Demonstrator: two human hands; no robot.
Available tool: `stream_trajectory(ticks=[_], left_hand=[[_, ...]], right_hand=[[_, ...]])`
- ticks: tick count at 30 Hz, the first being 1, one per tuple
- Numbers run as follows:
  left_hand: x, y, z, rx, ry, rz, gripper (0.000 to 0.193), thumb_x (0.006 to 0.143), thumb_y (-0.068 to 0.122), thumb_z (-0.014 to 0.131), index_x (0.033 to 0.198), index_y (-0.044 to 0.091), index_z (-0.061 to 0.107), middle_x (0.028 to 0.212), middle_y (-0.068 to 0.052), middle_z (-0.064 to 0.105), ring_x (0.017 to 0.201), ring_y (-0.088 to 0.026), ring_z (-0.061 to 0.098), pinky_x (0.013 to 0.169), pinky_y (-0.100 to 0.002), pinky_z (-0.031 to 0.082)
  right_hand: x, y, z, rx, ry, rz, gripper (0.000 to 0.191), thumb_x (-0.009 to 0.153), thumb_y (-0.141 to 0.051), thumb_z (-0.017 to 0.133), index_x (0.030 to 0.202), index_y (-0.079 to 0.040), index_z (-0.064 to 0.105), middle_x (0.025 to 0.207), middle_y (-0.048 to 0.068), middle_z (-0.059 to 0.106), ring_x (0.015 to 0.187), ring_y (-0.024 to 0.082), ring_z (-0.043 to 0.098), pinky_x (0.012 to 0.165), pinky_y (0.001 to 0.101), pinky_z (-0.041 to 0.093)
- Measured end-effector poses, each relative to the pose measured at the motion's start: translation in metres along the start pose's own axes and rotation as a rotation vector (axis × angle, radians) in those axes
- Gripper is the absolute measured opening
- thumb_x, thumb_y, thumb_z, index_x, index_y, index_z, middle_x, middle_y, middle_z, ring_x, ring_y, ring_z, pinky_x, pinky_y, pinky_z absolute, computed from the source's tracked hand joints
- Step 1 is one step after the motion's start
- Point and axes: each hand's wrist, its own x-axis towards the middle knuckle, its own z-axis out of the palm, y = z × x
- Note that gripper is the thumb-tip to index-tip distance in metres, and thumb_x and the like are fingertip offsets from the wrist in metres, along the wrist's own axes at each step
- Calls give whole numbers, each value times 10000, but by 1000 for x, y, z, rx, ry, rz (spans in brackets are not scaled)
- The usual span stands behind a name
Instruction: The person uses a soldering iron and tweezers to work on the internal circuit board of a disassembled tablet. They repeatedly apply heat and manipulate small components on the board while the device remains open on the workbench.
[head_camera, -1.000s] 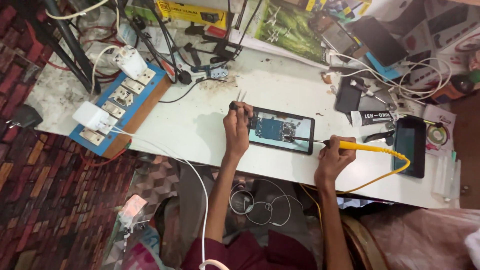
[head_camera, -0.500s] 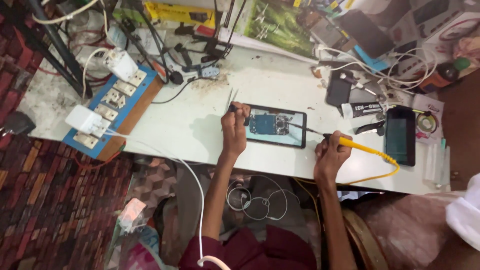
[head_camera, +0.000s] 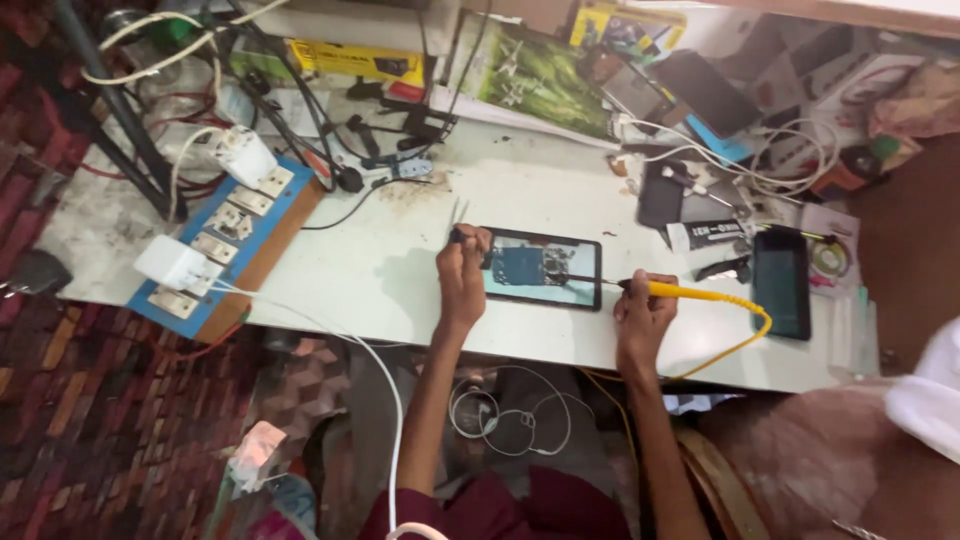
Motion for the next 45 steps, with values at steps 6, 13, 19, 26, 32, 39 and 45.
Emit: stream_trajectory(ticks=[6,13,19,26,32,39,45], left_hand=[[0,-2,9,-60,-11,58,351,1147,347,464,962,49,483,922,-38,535,876,-135,496,846,-293,441],[1,5,9,76,18,36,377,1137,355,452,951,36,524,922,-41,572,888,-143,534,855,-301,460],[9,12,21,-43,5,-13,394,1134,380,452,950,33,490,910,-42,517,875,-138,491,824,-283,441],[4,19,29,-102,-17,17,340,1139,322,442,961,37,487,944,-45,520,943,-131,529,913,-282,470],[3,21,35,13,46,-71,345,1122,319,436,924,42,489,940,-45,567,891,-133,510,824,-282,440],[11,24,37,-138,18,-21,352,1130,340,441,954,37,482,939,-43,504,934,-150,520,916,-289,464],[17,19,51,-97,2,-17,360,1139,338,419,948,37,473,941,-40,498,925,-144,511,896,-278,465]], right_hand=[[2,-1,-7,-8,102,-4,196,1080,-215,565,1000,-86,442,727,-3,447,536,62,384,472,238,360],[3,-10,-5,72,90,65,215,1075,-233,563,977,-86,441,674,-25,429,516,62,386,451,236,333],[9,-32,-9,-90,104,44,195,1046,-220,573,950,-80,479,645,-30,443,506,62,398,440,241,328],[9,-39,-13,-74,90,19,183,1039,-211,583,958,-81,483,644,-36,442,521,56,404,455,241,345],[10,-39,-22,-91,71,49,191,1030,-221,584,947,-82,484,624,-30,444,505,61,397,442,244,340],[12,-53,-14,-104,85,25,200,1041,-230,578,951,-76,488,630,-35,434,523,54,375,452,244,301],[23,-60,-23,-45,56,44,175,1035,-197,585,964,-68,492,642,-50,416,525,45,364,457,237,307]])
